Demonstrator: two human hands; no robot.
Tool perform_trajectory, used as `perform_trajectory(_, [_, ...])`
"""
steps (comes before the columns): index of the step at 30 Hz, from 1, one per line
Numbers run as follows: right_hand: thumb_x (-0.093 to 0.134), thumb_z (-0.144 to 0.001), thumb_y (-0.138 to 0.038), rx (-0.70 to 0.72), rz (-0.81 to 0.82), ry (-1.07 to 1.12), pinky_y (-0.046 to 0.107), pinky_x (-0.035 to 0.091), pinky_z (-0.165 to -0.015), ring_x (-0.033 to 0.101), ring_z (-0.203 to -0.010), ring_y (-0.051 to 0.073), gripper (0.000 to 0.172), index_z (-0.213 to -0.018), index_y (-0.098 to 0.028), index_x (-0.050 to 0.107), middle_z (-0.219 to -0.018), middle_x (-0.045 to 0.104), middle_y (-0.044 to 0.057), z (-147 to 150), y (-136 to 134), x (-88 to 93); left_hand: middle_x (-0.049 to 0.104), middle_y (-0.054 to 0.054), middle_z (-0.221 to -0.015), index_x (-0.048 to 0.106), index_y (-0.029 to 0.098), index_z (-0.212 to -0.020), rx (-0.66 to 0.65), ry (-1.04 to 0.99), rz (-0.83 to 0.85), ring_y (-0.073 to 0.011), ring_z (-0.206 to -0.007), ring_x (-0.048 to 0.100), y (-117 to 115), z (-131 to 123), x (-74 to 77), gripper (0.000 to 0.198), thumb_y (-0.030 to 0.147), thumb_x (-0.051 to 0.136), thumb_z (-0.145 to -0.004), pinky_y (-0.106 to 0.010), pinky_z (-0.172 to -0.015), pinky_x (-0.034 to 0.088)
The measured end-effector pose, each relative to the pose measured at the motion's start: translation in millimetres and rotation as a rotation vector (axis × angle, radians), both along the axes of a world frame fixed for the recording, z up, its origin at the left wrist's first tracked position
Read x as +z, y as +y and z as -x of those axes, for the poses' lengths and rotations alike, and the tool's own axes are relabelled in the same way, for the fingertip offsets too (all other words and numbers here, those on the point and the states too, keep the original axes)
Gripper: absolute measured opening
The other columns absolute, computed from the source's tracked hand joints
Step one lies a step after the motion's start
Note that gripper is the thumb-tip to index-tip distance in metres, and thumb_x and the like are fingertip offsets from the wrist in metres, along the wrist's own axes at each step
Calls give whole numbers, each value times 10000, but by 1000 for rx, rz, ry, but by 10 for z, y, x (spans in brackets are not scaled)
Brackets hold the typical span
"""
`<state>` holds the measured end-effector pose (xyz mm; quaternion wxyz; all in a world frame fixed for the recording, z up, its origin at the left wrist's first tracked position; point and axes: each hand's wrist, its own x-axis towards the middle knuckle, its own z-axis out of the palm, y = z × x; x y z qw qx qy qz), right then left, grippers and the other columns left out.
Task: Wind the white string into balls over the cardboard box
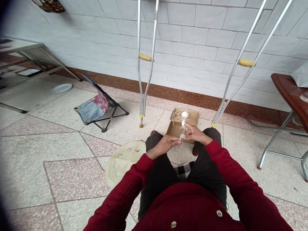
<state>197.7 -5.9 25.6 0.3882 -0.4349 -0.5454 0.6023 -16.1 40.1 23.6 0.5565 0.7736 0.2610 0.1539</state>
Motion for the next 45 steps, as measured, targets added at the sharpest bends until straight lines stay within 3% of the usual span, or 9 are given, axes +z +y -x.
perform_trajectory(4, [740, -689, -180, 204, 111, -81, 160, 319, -448, 399, -550, 35, 859, -1439, -289, 335, -1142, 555, 59, 45, -145, -203, 670, -14, -703, 721, 128, -731, 129, -23, -48, -119, -670, 561, 189, 106, 178, 273, 332, 572, -836, -215, -655, 396])
perform_trajectory(7, [727, -726, -226, 333, 146, 111, 169, 328, -468, 403, -580, 41, 772, -1412, -299, 381, -1191, 525, 67, 115, -309, -52, 667, -23, -695, 718, 122, -731, 166, -32, -28, -134, -677, 568, 306, 106, 99, 306, 366, 562, -830, -223, -650, 400])
perform_trajectory(12, [701, -742, -246, 120, 41, 302, 197, 364, -518, 417, -602, 50, 765, -1417, -336, 352, -1279, 470, 66, 102, -175, 224, 668, -24, -679, 721, 119, -719, 98, -18, 11, -132, -640, 546, 111, -45, -180, 384, 434, 541, -847, -233, -646, 397])
perform_trajectory(16, [745, -666, -152, -19, -8, -18, 187, 344, -495, 409, -571, 42, 808, -1387, -303, 413, -1193, 524, 48, 38, 2, -5, 667, -13, -669, 721, 132, -715, 14, 11, -23, -116, -612, 526, -13, -40, -102, 357, 388, 523, -866, -219, -618, 371])
perform_trajectory(21, [758, -664, -171, 163, 84, -107, 173, 300, -459, 384, -542, 40, 771, -1363, -271, 449, -1057, 562, 32, 114, -160, -190, 672, -18, -692, 718, 135, -704, 150, -2, -124, -131, -657, 555, 220, 82, 82, 298, 339, 544, -835, -221, -638, 384])
perform_trajectory(27, [716, -729, -222, 166, 149, 287, 186, 325, -512, 385, -629, 68, 467, -1178, -211, 591, -1006, 508, 36, 175, -293, 103, 670, -26, -664, 711, 130, -680, 187, -125, 87, -135, -642, 565, 251, 19, -133, 366, 421, 556, -839, -242, -668, 409])
perform_trajectory(32, [722, -716, -204, 173, 202, 460, 202, 299, -515, 328, -577, 53, 345, -1045, -174, 624, -964, 501, 32, 206, -262, 94, 683, -34, -656, 736, 129, -803, 245, -241, 248, -149, -660, 593, 99, -59, -226, 353, 454, 599, -822, -282, -751, 442])
perform_trajectory(37, [716, -711, -167, 147, 226, 533, 214, 298, -522, 326, -567, 54, 430, -1127, -184, 608, -921, 471, 13, 256, -246, 35, 730, -81, -955, 703, 149, -1059, 358, -271, 314, -220, -910, 642, 70, -38, -140, 404, 383, 723, -730, -339, -867, 453])
perform_trajectory(45, [709, -718, -166, 111, 238, 550, 217, 300, -520, 318, -554, 58, 449, -1153, -183, 598, -861, 475, -5, 247, -253, 45, 583, -100, -1308, 613, 201, -1223, 192, -376, 435, -250, -1200, 534, 37, 59, 32, 435, 305, 668, -805, -375, -1027, 367])
